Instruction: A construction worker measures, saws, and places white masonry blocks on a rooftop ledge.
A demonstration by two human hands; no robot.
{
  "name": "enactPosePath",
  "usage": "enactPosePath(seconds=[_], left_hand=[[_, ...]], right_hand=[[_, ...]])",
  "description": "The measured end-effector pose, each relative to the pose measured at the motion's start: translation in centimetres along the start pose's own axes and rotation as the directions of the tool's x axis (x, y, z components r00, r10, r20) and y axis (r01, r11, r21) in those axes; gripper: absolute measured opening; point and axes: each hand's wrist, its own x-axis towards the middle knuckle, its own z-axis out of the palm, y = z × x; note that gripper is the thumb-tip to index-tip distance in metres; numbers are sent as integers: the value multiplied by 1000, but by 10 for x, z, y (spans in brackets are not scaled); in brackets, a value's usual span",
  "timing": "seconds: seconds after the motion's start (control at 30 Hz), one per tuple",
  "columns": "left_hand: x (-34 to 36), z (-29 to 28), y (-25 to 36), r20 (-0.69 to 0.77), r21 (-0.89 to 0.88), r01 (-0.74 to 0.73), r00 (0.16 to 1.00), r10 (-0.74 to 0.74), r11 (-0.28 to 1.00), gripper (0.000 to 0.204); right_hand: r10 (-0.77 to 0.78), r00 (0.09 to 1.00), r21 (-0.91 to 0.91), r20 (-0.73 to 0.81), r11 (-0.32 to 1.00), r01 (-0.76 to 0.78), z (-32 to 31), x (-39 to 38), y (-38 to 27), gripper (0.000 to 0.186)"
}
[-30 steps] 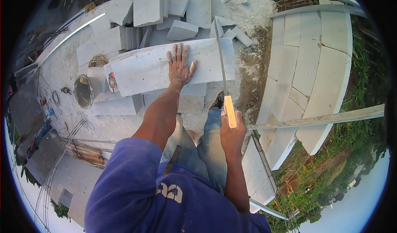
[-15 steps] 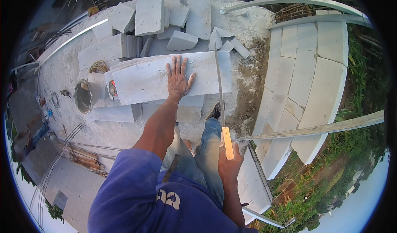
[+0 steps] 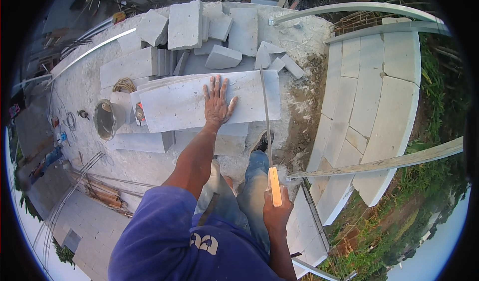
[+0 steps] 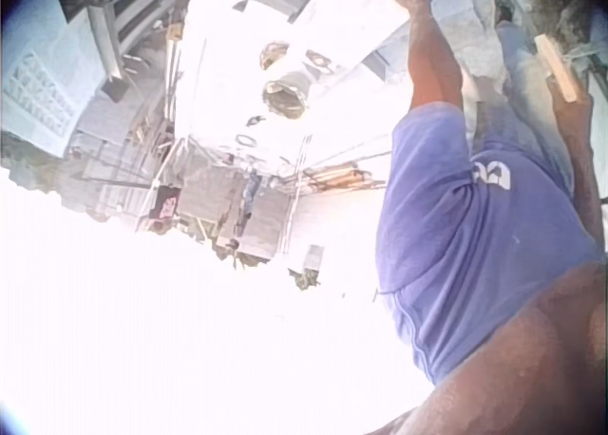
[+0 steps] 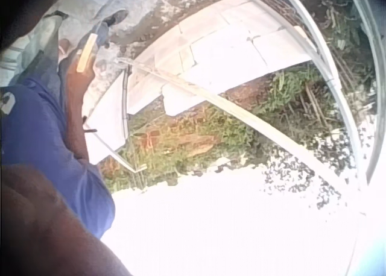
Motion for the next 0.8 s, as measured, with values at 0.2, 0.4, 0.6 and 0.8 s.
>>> enactPosePath(seconds=[0.2, 0.4, 0.6, 0.8], left_hand=[[3, 5, 7, -3, 17, -14, 1000, 14, 1000, 77], [-3, 2, 3, 10, -4, 6, 1000, -6, 1000, 77], [-7, 1, -8, -15, 14, 9, 1000, -8, 1000, 78], [-6, -1, 5, -10, -53, 1, 1000, -2, 999, 76]], right_hand=[[-22, 998, 13, 65, 1000, 22, 77, 171, -30, 22], [-195, 980, 49, 24, 980, 194, 102, 173, 5, 31], [42, 982, -6, 183, 999, -41, 67, 116, -6, 38], [-35, 991, -55, 125, 998, 42, -16, 3, -20, 25]])
